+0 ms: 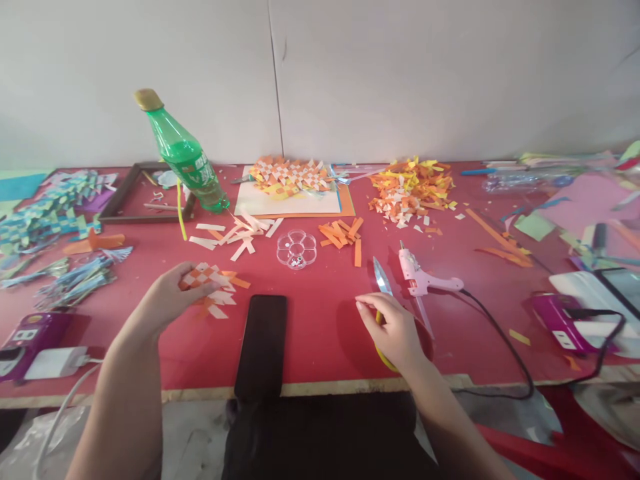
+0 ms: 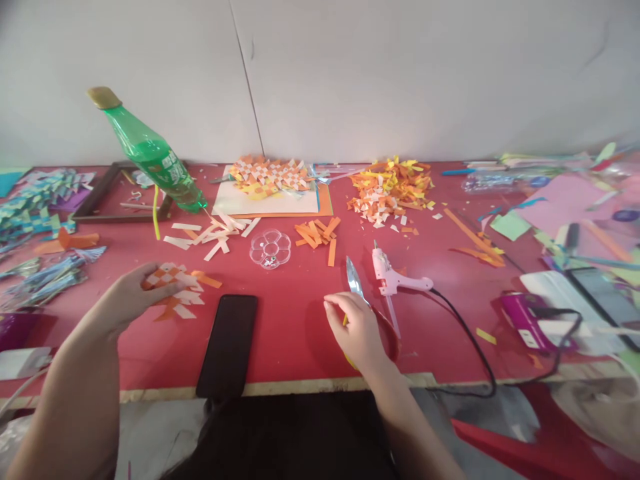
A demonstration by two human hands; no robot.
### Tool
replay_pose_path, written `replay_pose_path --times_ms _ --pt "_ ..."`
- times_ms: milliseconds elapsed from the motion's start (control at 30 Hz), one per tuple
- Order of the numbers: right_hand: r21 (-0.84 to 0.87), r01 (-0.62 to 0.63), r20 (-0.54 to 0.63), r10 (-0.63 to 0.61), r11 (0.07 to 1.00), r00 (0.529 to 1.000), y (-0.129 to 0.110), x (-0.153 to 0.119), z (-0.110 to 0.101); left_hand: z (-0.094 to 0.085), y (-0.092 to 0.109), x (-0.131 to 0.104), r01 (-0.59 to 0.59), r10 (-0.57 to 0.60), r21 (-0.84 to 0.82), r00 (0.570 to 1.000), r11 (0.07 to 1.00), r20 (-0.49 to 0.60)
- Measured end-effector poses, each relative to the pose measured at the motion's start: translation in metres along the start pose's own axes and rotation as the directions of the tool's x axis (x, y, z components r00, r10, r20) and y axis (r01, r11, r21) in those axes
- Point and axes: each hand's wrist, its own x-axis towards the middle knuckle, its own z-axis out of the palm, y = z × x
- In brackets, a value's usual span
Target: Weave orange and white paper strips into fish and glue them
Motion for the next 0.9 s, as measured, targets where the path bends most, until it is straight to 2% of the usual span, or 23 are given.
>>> replay_pose_path --times_ms 100,200,333,433,500,667,833,900 --pt "0.081 -0.075 0.024 0.073 0.994 0.997 -0.009 0.000 -0.002 0.020 0.017 -0.007 0.012 0.000 -0.215 0.998 0.977 0.059" --pt "0.227 -0.170 0.126 0.144 0.959 0.981 -0.024 0.002 0.002 0.063 0.036 -0.015 0.039 0.032 -0.402 0.985 0.915 0.168" --pt "0.428 -0.311 0.361 0.155 0.848 0.920 -0.043 0.012 0.020 0.124 0.052 -0.022 0.092 0.073 -0.555 0.960 0.827 0.269" --pt "0.476 -0.409 0.408 0.216 0.779 0.887 -0.047 0.020 0.030 0.149 0.054 -0.022 0.137 0.062 -0.624 0.956 0.769 0.286" --pt "0.482 -0.450 0.382 0.282 0.752 0.880 -0.045 0.023 0.030 0.153 0.053 -0.020 0.167 0.042 -0.669 0.957 0.725 0.286" --pt "0.474 -0.481 0.269 0.399 0.738 0.877 -0.036 0.020 0.022 0.148 0.050 -0.017 0.254 0.001 -0.743 0.946 0.619 0.325" --pt "0.515 -0.434 0.146 0.423 0.739 0.894 -0.027 0.022 0.019 0.144 0.047 -0.021 0.341 0.056 -0.727 0.886 0.596 0.461" --pt "0.532 -0.433 0.144 0.427 0.727 0.893 -0.024 0.025 0.019 0.143 0.046 -0.022 0.362 0.085 -0.710 0.856 0.604 0.509"
